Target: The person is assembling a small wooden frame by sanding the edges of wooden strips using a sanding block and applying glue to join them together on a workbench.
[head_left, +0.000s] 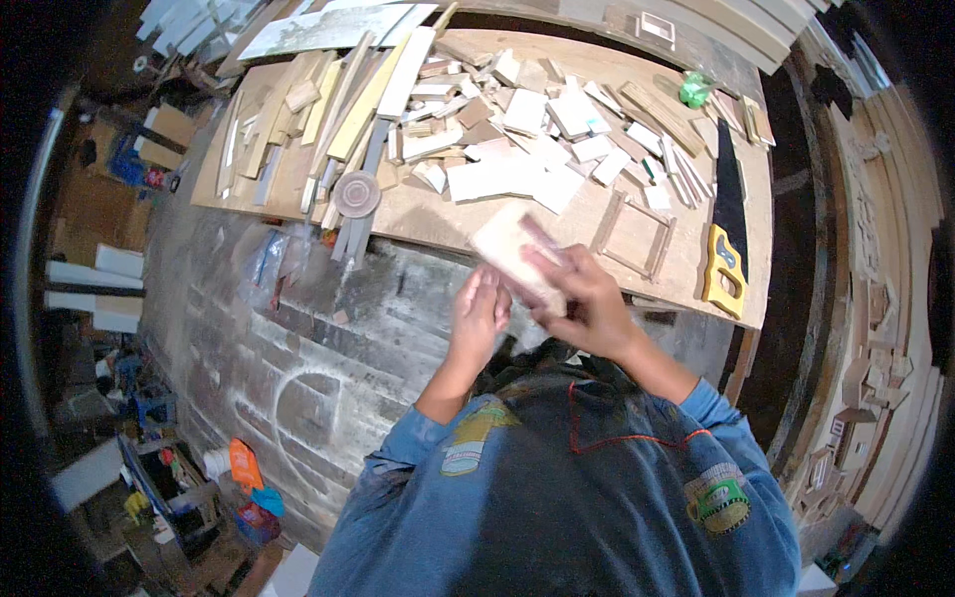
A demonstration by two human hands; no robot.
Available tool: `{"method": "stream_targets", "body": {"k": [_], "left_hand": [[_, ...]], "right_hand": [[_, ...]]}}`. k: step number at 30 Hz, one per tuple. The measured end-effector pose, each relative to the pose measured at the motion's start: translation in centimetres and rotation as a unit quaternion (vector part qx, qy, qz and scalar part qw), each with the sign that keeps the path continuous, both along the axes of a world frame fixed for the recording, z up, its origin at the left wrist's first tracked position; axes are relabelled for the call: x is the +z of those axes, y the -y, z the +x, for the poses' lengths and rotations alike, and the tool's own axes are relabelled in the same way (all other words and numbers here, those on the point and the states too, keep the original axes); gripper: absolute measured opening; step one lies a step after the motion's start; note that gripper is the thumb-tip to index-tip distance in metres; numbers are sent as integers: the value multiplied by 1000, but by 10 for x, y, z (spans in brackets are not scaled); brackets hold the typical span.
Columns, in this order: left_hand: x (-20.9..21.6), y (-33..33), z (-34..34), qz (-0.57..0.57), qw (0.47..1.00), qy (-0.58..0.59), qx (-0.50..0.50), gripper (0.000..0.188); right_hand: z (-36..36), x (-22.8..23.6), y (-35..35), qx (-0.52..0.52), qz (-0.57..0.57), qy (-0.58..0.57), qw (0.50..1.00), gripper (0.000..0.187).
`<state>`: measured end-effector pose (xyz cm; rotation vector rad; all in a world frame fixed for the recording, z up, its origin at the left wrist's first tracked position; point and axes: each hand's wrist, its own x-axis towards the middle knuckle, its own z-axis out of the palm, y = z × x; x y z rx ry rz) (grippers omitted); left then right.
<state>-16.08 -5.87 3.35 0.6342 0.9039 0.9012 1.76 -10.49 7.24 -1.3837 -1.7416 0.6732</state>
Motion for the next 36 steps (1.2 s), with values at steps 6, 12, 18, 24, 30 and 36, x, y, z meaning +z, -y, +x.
{"method": "stream_targets", "body": {"k": [6,12,18,24,30,36], "left_hand": [[17,11,-12,29,987,70,-139,30],[26,5,-39,64,978,161,-120,29],[50,0,-27,66,981,57,-174,28],[46,-31,-46,90,958,267,-52,29],[58,-49,-25,41,953,289,86,22],[24,-50,-19,76,947,309,38,18]], "right_hand": [[42,-8,-38,-105,-9,5,994,62],[39,4,-1,34,-142,82,986,59],[15,18,-16,82,5,-259,962,60],[33,5,22,176,-203,-75,960,68],[18,-12,10,6,-192,-389,901,83],[-2,-9,26,29,-307,-583,752,70]]}}
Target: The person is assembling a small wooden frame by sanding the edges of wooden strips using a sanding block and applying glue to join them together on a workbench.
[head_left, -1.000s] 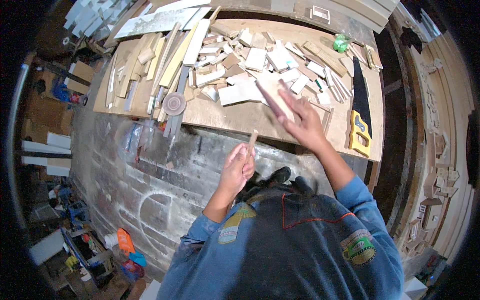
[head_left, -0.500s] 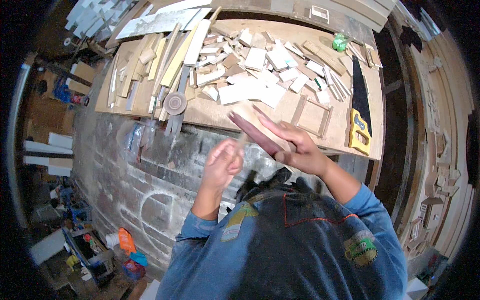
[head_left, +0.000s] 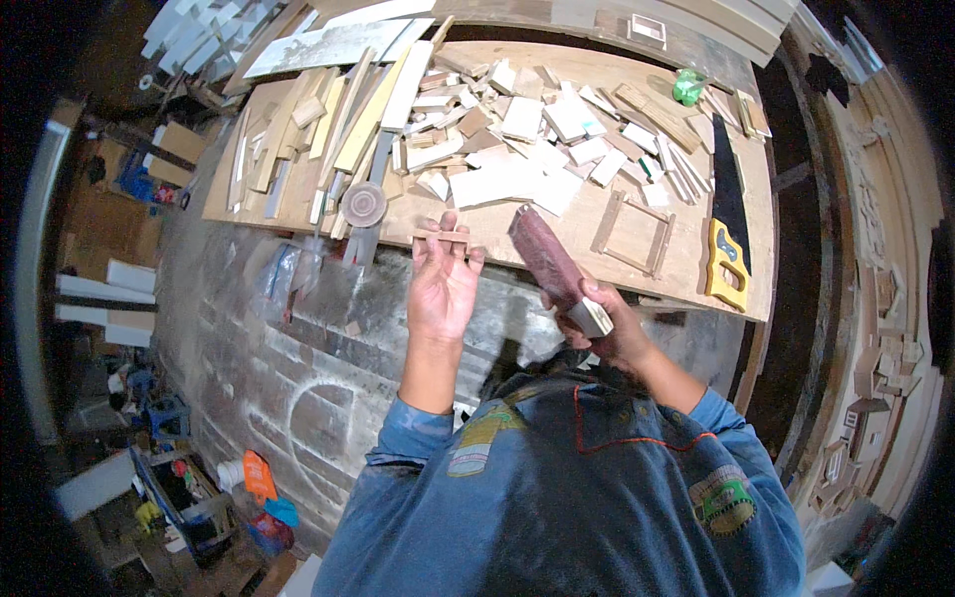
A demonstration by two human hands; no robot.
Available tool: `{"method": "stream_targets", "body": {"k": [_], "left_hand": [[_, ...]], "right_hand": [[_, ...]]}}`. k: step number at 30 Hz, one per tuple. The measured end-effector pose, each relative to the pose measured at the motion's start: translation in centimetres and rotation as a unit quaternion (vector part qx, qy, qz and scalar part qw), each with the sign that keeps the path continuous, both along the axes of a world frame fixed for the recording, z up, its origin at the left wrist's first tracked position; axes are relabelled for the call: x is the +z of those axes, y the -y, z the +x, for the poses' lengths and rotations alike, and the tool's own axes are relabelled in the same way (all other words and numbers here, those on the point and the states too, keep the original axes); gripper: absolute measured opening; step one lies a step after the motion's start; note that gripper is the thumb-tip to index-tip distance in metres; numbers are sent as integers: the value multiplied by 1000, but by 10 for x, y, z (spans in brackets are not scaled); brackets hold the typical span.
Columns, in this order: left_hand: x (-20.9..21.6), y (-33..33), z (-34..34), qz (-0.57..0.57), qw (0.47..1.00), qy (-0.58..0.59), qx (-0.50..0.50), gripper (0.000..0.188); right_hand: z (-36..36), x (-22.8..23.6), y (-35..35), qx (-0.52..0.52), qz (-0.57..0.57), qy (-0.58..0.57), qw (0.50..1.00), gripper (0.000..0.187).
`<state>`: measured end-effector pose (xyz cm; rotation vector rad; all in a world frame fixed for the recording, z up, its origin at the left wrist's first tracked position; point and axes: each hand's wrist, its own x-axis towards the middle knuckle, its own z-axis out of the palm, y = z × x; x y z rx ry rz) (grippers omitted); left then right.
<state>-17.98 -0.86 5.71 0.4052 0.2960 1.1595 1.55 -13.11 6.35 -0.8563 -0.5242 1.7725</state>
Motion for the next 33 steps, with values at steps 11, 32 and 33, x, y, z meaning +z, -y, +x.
{"method": "stream_targets", "body": {"k": [11,32,33], "left_hand": [[9,21,31,124,983,-133,36,20],[-28,14,-9,-85,965,-239,-72,34],[-23,18,-7,-81,962,-244,-91,34]], "right_hand": [[-30,12,-6,-107,-42,9,993,58],[15,0,-32,-79,236,361,899,70],[17,-1,-34,-82,260,404,873,71]]}}
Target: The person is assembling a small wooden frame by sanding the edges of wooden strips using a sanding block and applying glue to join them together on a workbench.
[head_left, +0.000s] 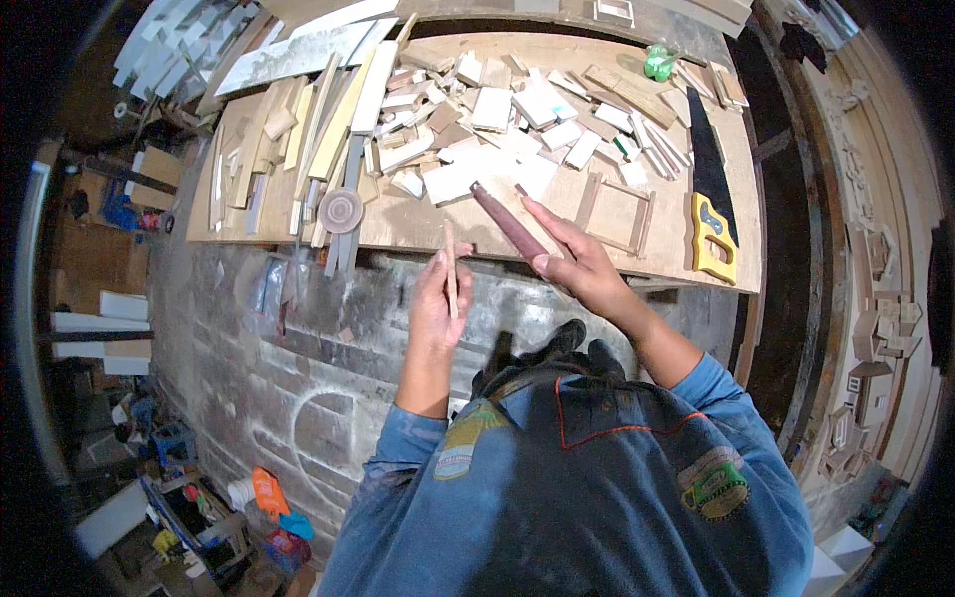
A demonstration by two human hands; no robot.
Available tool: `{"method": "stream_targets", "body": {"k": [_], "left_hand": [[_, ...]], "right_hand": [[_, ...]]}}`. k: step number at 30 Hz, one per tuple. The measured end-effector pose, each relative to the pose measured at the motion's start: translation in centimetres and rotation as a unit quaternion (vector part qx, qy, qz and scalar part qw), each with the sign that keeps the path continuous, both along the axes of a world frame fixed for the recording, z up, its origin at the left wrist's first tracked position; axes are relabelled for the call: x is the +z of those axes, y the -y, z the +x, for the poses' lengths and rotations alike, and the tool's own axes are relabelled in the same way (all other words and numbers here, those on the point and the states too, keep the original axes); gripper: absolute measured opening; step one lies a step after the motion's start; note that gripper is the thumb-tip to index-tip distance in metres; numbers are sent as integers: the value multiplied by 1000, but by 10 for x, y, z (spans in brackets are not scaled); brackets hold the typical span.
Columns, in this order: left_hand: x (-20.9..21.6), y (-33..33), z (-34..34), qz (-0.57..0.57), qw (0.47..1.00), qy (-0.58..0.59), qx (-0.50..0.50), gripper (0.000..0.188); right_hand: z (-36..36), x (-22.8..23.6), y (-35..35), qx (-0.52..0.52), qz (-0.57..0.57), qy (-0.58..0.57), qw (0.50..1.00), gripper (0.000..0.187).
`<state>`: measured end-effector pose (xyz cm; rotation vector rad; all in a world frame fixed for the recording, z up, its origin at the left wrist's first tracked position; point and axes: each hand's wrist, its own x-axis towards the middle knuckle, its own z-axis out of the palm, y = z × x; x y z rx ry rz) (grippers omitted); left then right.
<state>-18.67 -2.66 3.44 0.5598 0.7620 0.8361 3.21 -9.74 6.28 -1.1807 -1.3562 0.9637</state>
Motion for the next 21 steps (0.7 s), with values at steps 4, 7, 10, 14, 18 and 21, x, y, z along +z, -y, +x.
{"method": "stream_targets", "body": {"k": [4,7,10,14,18,21], "left_hand": [[-6,7,3,-37,998,-4,-49,35],[-13,11,1,-18,994,11,-103,33],[-7,19,7,8,991,-12,-129,30],[-27,19,5,-22,984,11,-174,34],[-49,16,12,9,971,-95,-220,44],[-45,22,26,23,973,-137,-183,42]], "right_hand": [[-3,6,1,-10,-11,184,983,73],[-8,4,4,-33,-18,251,967,70],[-9,-5,5,-60,-36,303,950,68],[-16,-31,13,-83,-28,346,934,71],[-19,-39,18,-103,-46,372,921,72],[-19,-40,18,-113,-49,375,919,72]]}}
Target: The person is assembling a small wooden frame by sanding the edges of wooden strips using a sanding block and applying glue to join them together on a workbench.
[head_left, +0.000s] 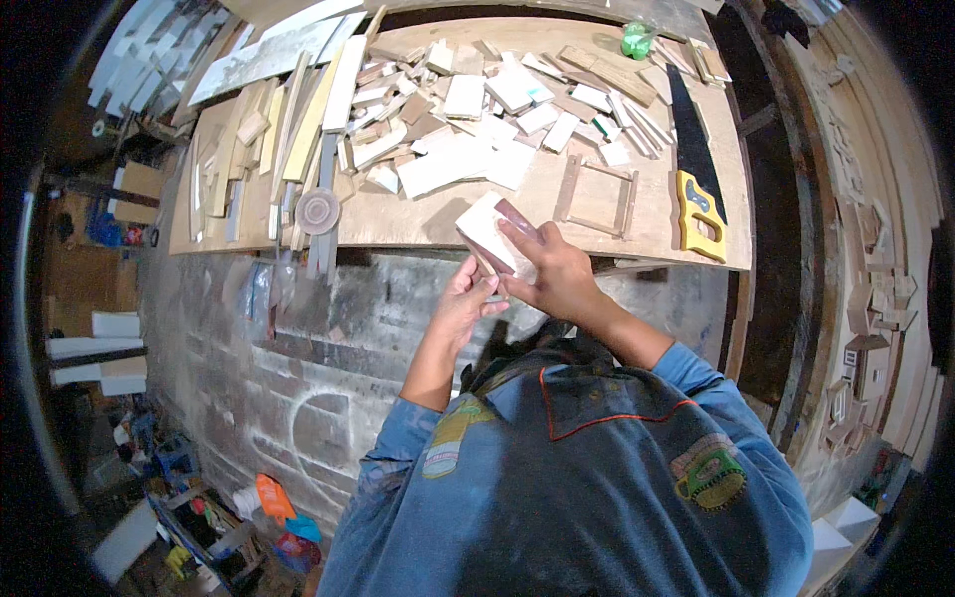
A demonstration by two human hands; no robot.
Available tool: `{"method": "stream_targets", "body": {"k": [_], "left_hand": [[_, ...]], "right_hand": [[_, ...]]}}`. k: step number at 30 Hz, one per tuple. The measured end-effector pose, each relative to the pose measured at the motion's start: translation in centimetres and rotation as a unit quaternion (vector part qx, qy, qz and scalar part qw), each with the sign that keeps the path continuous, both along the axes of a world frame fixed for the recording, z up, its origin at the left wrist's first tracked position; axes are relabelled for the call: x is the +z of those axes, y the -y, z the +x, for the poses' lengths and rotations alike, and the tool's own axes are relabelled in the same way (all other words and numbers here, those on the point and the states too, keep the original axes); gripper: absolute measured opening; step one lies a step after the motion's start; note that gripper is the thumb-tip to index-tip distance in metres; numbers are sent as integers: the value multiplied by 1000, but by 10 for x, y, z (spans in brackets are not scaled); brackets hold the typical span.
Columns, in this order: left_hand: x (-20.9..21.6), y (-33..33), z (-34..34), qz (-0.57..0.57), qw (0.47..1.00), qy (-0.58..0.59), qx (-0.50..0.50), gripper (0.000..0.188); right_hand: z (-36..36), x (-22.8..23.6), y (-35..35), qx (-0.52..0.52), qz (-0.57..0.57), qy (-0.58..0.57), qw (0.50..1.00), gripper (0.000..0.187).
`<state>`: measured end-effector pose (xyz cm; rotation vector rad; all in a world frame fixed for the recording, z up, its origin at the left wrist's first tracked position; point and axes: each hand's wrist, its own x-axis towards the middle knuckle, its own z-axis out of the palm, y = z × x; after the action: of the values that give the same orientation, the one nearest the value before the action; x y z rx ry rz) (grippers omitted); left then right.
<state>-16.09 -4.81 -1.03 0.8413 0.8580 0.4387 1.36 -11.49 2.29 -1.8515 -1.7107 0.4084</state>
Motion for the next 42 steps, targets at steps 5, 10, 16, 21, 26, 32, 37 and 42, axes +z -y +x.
{"method": "stream_targets", "body": {"k": [5,10,16,21,26,32,37,42], "left_hand": [[-9,-9,0,-36,997,-20,-62,25],[-31,-25,-13,-85,994,14,-64,14],[-44,-22,-22,-84,995,-25,-56,20],[-54,-13,-24,18,996,-77,-32,15],[-35,3,-17,72,990,-122,27,16],[8,-4,-32,44,998,-52,11,21],[41,-13,-49,-40,998,29,-28,27],[42,-2,-77,-45,998,35,-19,26]], "right_hand": [[5,-1,-1,2,-2,5,1000,71],[10,-7,-4,42,-4,45,998,69],[10,-32,-15,47,-45,39,997,65],[1,-30,-4,110,-27,-13,993,61],[24,-29,-23,48,-23,40,998,65],[12,-5,-16,138,22,-49,989,73],[1,3,-26,113,75,-31,990,73],[23,4,-56,7,-25,59,998,69]]}}
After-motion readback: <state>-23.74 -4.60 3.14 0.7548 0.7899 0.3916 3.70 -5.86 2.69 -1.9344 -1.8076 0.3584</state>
